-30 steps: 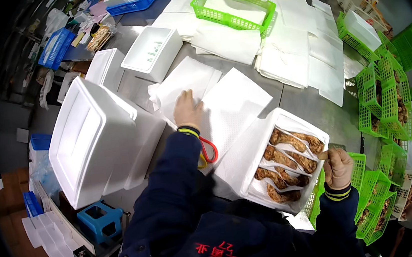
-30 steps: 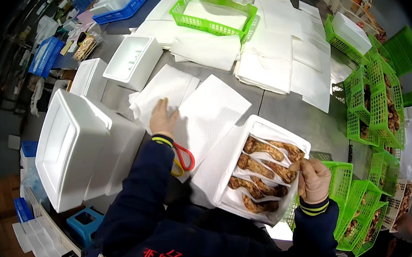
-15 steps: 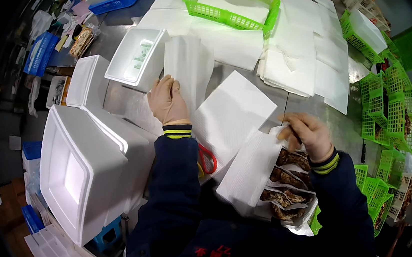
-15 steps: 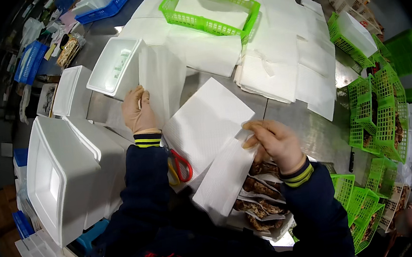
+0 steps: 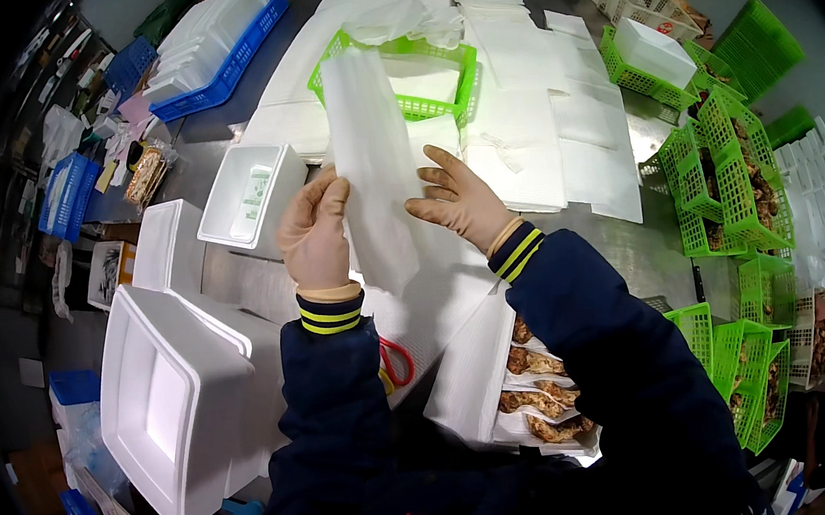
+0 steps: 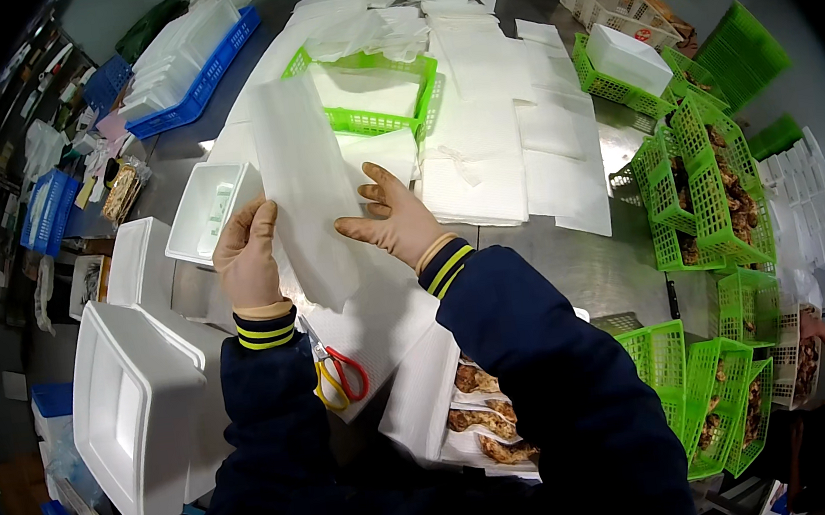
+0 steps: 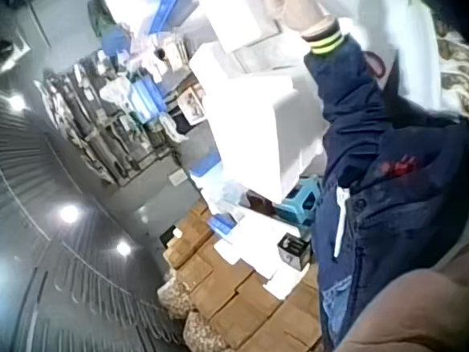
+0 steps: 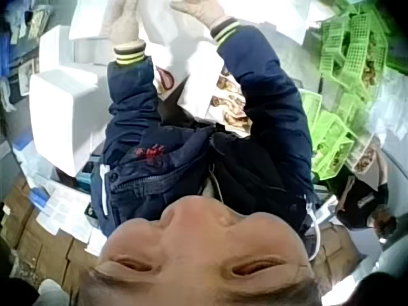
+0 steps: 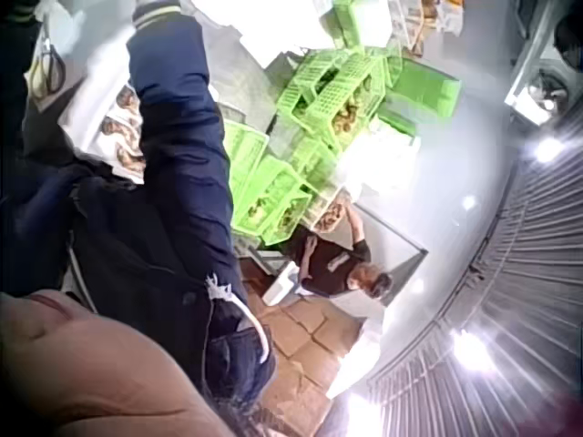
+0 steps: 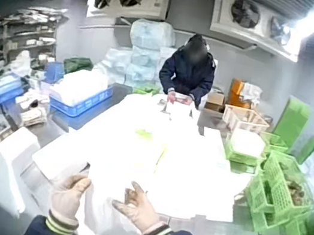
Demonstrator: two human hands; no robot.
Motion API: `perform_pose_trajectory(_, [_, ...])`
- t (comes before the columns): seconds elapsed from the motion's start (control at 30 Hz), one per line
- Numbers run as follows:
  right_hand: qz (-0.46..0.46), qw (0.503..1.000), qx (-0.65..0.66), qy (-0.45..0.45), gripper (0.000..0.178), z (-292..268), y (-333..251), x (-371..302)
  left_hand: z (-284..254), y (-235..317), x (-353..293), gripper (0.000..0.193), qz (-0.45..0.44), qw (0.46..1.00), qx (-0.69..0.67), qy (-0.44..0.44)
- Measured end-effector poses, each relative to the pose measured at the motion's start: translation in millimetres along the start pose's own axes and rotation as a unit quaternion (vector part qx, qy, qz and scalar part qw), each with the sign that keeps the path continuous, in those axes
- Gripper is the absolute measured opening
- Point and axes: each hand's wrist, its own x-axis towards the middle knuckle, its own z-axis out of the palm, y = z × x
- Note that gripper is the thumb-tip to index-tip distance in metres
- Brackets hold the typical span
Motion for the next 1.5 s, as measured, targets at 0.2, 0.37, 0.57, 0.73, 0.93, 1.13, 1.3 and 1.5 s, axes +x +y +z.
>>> perform_pose_trajectory(0.2, [-0.005,0.994,0.095,-0.046,0.111,0.1,-5.0,-9.8,2.5,-6.5,-0.8,0.017,-0.018,0.999,0.003,-0.048])
perform_pose_trajectory(0.37, [0.012,0.992,0.127,-0.018,0.078,4.5,-20.6,-28.8,23.9,-4.5,-17.6,0.018,0.1,0.969,0.012,-0.225])
perform_pose_trajectory(0.57, [-0.016,0.957,0.231,0.173,0.027,-70.3,-14.6,-84.8,10.3,-37.8,-27.1,0.051,0.031,0.988,-0.087,-0.127])
perform_pose_trajectory(0.73, [-0.068,0.892,0.44,0.076,0.027,-124.2,20.9,-135.1,40.2,-112.1,-41.0,0.099,-0.06,0.967,-0.046,-0.244])
perform_pose_trajectory(0.93, [-0.145,0.969,0.132,0.152,0.037,-85.6,32.1,-152.7,120.0,-56.4,-120.8,0.091,-0.178,0.849,-0.113,-0.484])
perform_pose_trajectory(1.13, [-0.122,0.932,-0.073,0.332,0.082,-102.4,-40.1,-211.0,90.2,-23.8,-101.0,0.02,0.215,0.75,0.464,-0.42])
perform_pose_trajectory(1.3, [-0.31,0.804,-0.469,0.191,0.111,-98.1,-90.2,-220.6,74.1,-12.4,-101.5,0.014,0.438,0.679,0.454,-0.376])
perform_pose_trajectory(1.5, [-0.014,0.992,0.015,0.122,0.04,-107.0,-23.9,-196.4,113.3,-15.9,-112.9,0.061,0.14,0.925,0.112,-0.334])
